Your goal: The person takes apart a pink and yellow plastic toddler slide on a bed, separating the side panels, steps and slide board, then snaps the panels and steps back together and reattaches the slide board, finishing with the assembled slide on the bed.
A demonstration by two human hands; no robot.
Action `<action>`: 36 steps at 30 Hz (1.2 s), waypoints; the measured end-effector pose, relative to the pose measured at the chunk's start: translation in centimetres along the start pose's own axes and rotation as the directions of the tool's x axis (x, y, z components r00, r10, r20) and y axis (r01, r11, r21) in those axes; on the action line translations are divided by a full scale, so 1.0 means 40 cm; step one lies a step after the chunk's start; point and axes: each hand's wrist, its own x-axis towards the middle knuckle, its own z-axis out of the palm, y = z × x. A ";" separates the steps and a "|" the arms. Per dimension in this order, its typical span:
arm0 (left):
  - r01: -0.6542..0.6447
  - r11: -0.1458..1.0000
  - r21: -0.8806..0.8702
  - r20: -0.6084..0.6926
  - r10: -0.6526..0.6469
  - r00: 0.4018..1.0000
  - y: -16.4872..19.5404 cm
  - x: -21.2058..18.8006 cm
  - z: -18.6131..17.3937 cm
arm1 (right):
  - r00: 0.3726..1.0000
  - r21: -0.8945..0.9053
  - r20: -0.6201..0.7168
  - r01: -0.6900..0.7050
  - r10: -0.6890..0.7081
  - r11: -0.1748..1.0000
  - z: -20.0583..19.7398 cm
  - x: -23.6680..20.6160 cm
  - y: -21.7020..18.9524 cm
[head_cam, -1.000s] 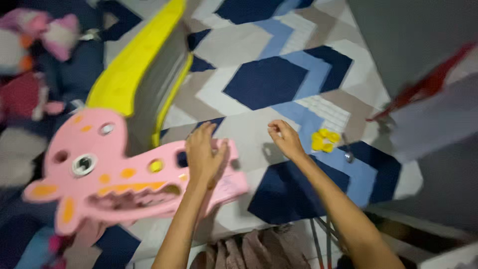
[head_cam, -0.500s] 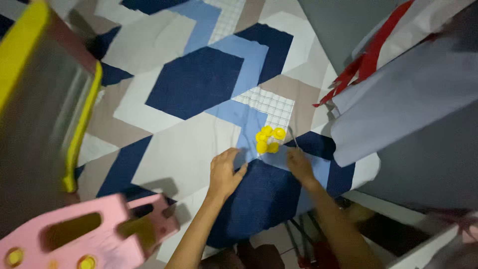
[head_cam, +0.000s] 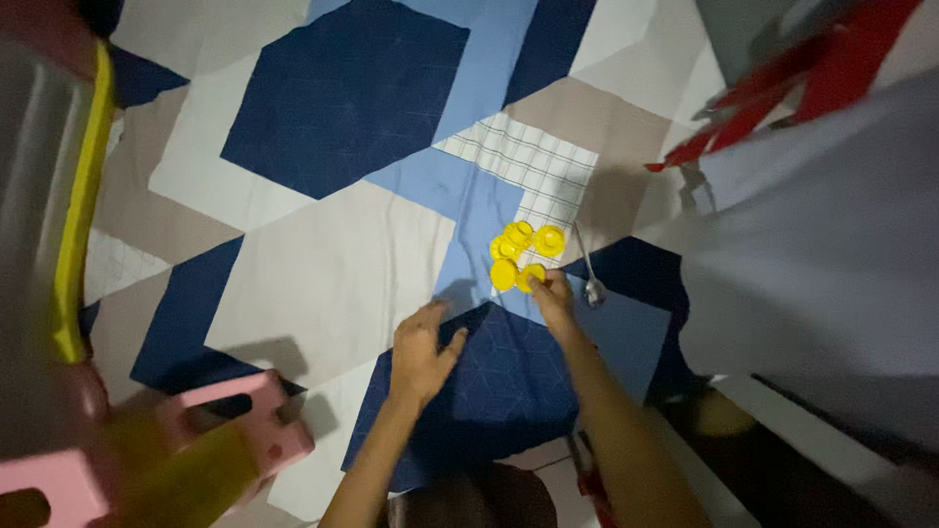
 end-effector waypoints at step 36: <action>0.366 0.930 0.026 -0.771 -0.214 0.599 -0.625 -0.562 -1.407 | 0.188 -0.130 0.970 0.937 -0.155 0.323 1.556 -0.809 -0.892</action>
